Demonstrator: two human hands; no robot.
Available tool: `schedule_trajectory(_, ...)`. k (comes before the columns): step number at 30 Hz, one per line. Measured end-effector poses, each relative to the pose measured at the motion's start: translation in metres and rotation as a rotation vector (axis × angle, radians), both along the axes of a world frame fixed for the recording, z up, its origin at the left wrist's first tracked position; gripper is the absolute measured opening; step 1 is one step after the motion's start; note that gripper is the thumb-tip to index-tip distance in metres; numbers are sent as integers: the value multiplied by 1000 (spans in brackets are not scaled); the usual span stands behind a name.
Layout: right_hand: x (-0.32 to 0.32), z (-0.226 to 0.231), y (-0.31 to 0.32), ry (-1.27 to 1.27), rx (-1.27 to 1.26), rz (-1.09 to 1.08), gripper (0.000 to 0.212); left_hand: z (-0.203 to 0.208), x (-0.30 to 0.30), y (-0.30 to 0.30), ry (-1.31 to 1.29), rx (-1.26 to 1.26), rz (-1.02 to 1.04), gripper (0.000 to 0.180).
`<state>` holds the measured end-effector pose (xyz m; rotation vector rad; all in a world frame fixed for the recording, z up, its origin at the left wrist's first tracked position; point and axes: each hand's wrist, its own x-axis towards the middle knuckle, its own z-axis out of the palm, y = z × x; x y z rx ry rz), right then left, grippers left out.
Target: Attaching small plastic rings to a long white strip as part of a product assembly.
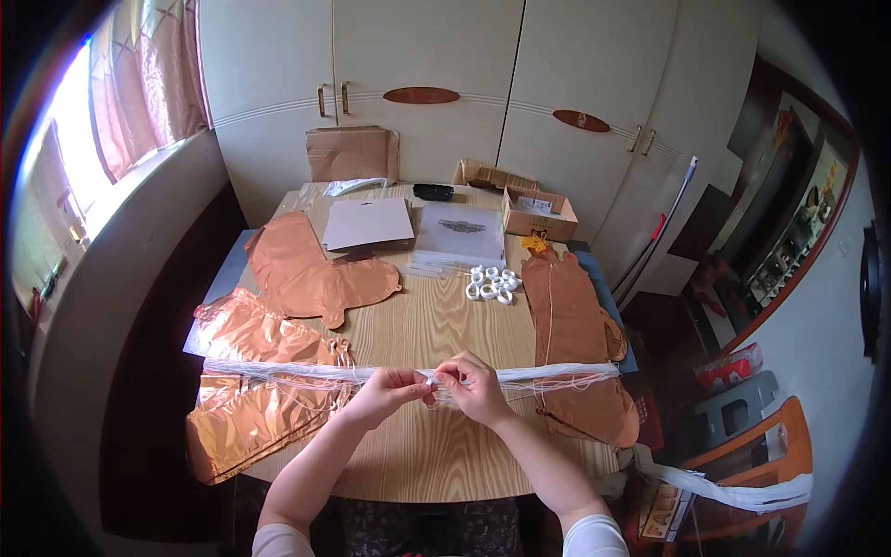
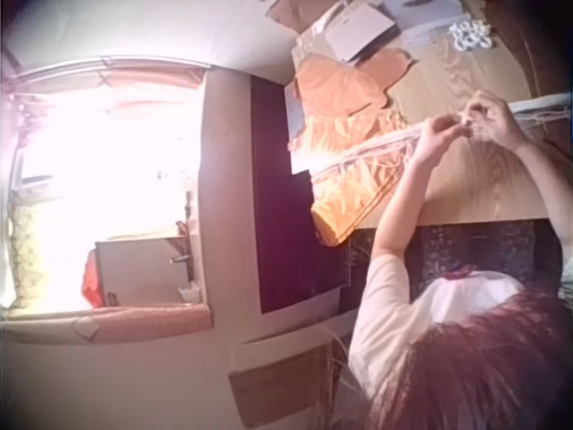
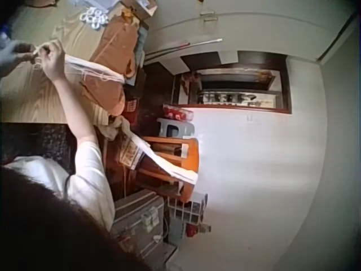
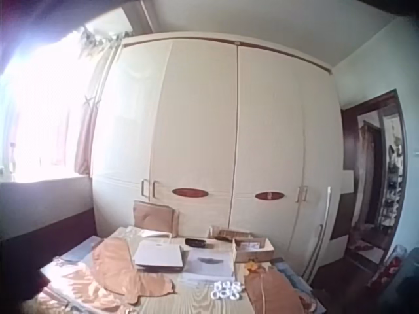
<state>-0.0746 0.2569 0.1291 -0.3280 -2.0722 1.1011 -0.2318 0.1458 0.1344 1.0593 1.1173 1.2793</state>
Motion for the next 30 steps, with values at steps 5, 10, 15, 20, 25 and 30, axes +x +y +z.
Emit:
schedule_trajectory(5, -6, -18, 0, -57, -110, 128, 10, -4, -1, -2, -242, 19, 8, 16)
schedule_trajectory(10, -14, -31, -8, 41, -534, 392, 29, -14, -8, 2, -605, 71, 74, 12)
schedule_trajectory(15, -11, -30, -7, -277, -496, 287, 23, -5, -4, 4, -630, 78, 171, 11)
schedule_trajectory(20, -8, -21, -12, -2, -155, 36, 19, -4, -5, 3, -629, 56, 245, 11)
schedule_trajectory(25, 2, -6, 1, -176, -296, -70, 22, -8, -9, 2, -721, 148, 63, 13)
schedule_trajectory(30, -8, -20, -14, -179, 159, -80, 14, -6, 0, 4, -703, 155, 186, 14)
